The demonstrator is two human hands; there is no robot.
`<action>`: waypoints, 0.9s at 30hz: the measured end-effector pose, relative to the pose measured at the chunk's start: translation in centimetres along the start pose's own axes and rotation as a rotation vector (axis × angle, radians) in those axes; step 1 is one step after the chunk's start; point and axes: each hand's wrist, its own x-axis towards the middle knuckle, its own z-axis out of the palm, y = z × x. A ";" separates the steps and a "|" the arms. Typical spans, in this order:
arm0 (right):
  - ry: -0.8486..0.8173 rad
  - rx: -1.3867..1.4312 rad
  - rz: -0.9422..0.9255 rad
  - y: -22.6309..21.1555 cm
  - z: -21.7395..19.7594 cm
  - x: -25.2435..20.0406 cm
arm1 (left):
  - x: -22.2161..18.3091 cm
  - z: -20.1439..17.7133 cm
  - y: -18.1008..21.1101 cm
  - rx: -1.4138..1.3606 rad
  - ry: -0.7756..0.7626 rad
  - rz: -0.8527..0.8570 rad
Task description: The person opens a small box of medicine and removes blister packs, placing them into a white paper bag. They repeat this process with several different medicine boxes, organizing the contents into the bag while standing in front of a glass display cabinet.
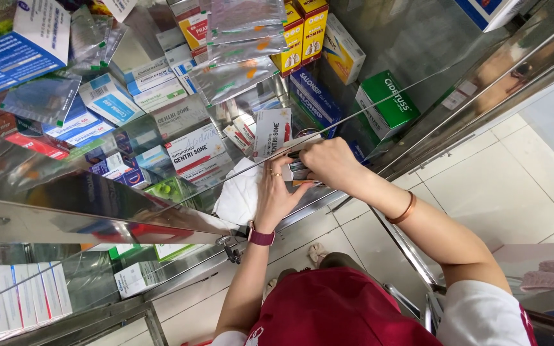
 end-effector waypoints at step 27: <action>0.176 0.212 -0.151 -3.7 -23.9 0.0 | 0.4 -0.1 0.3 0.039 -0.014 -0.053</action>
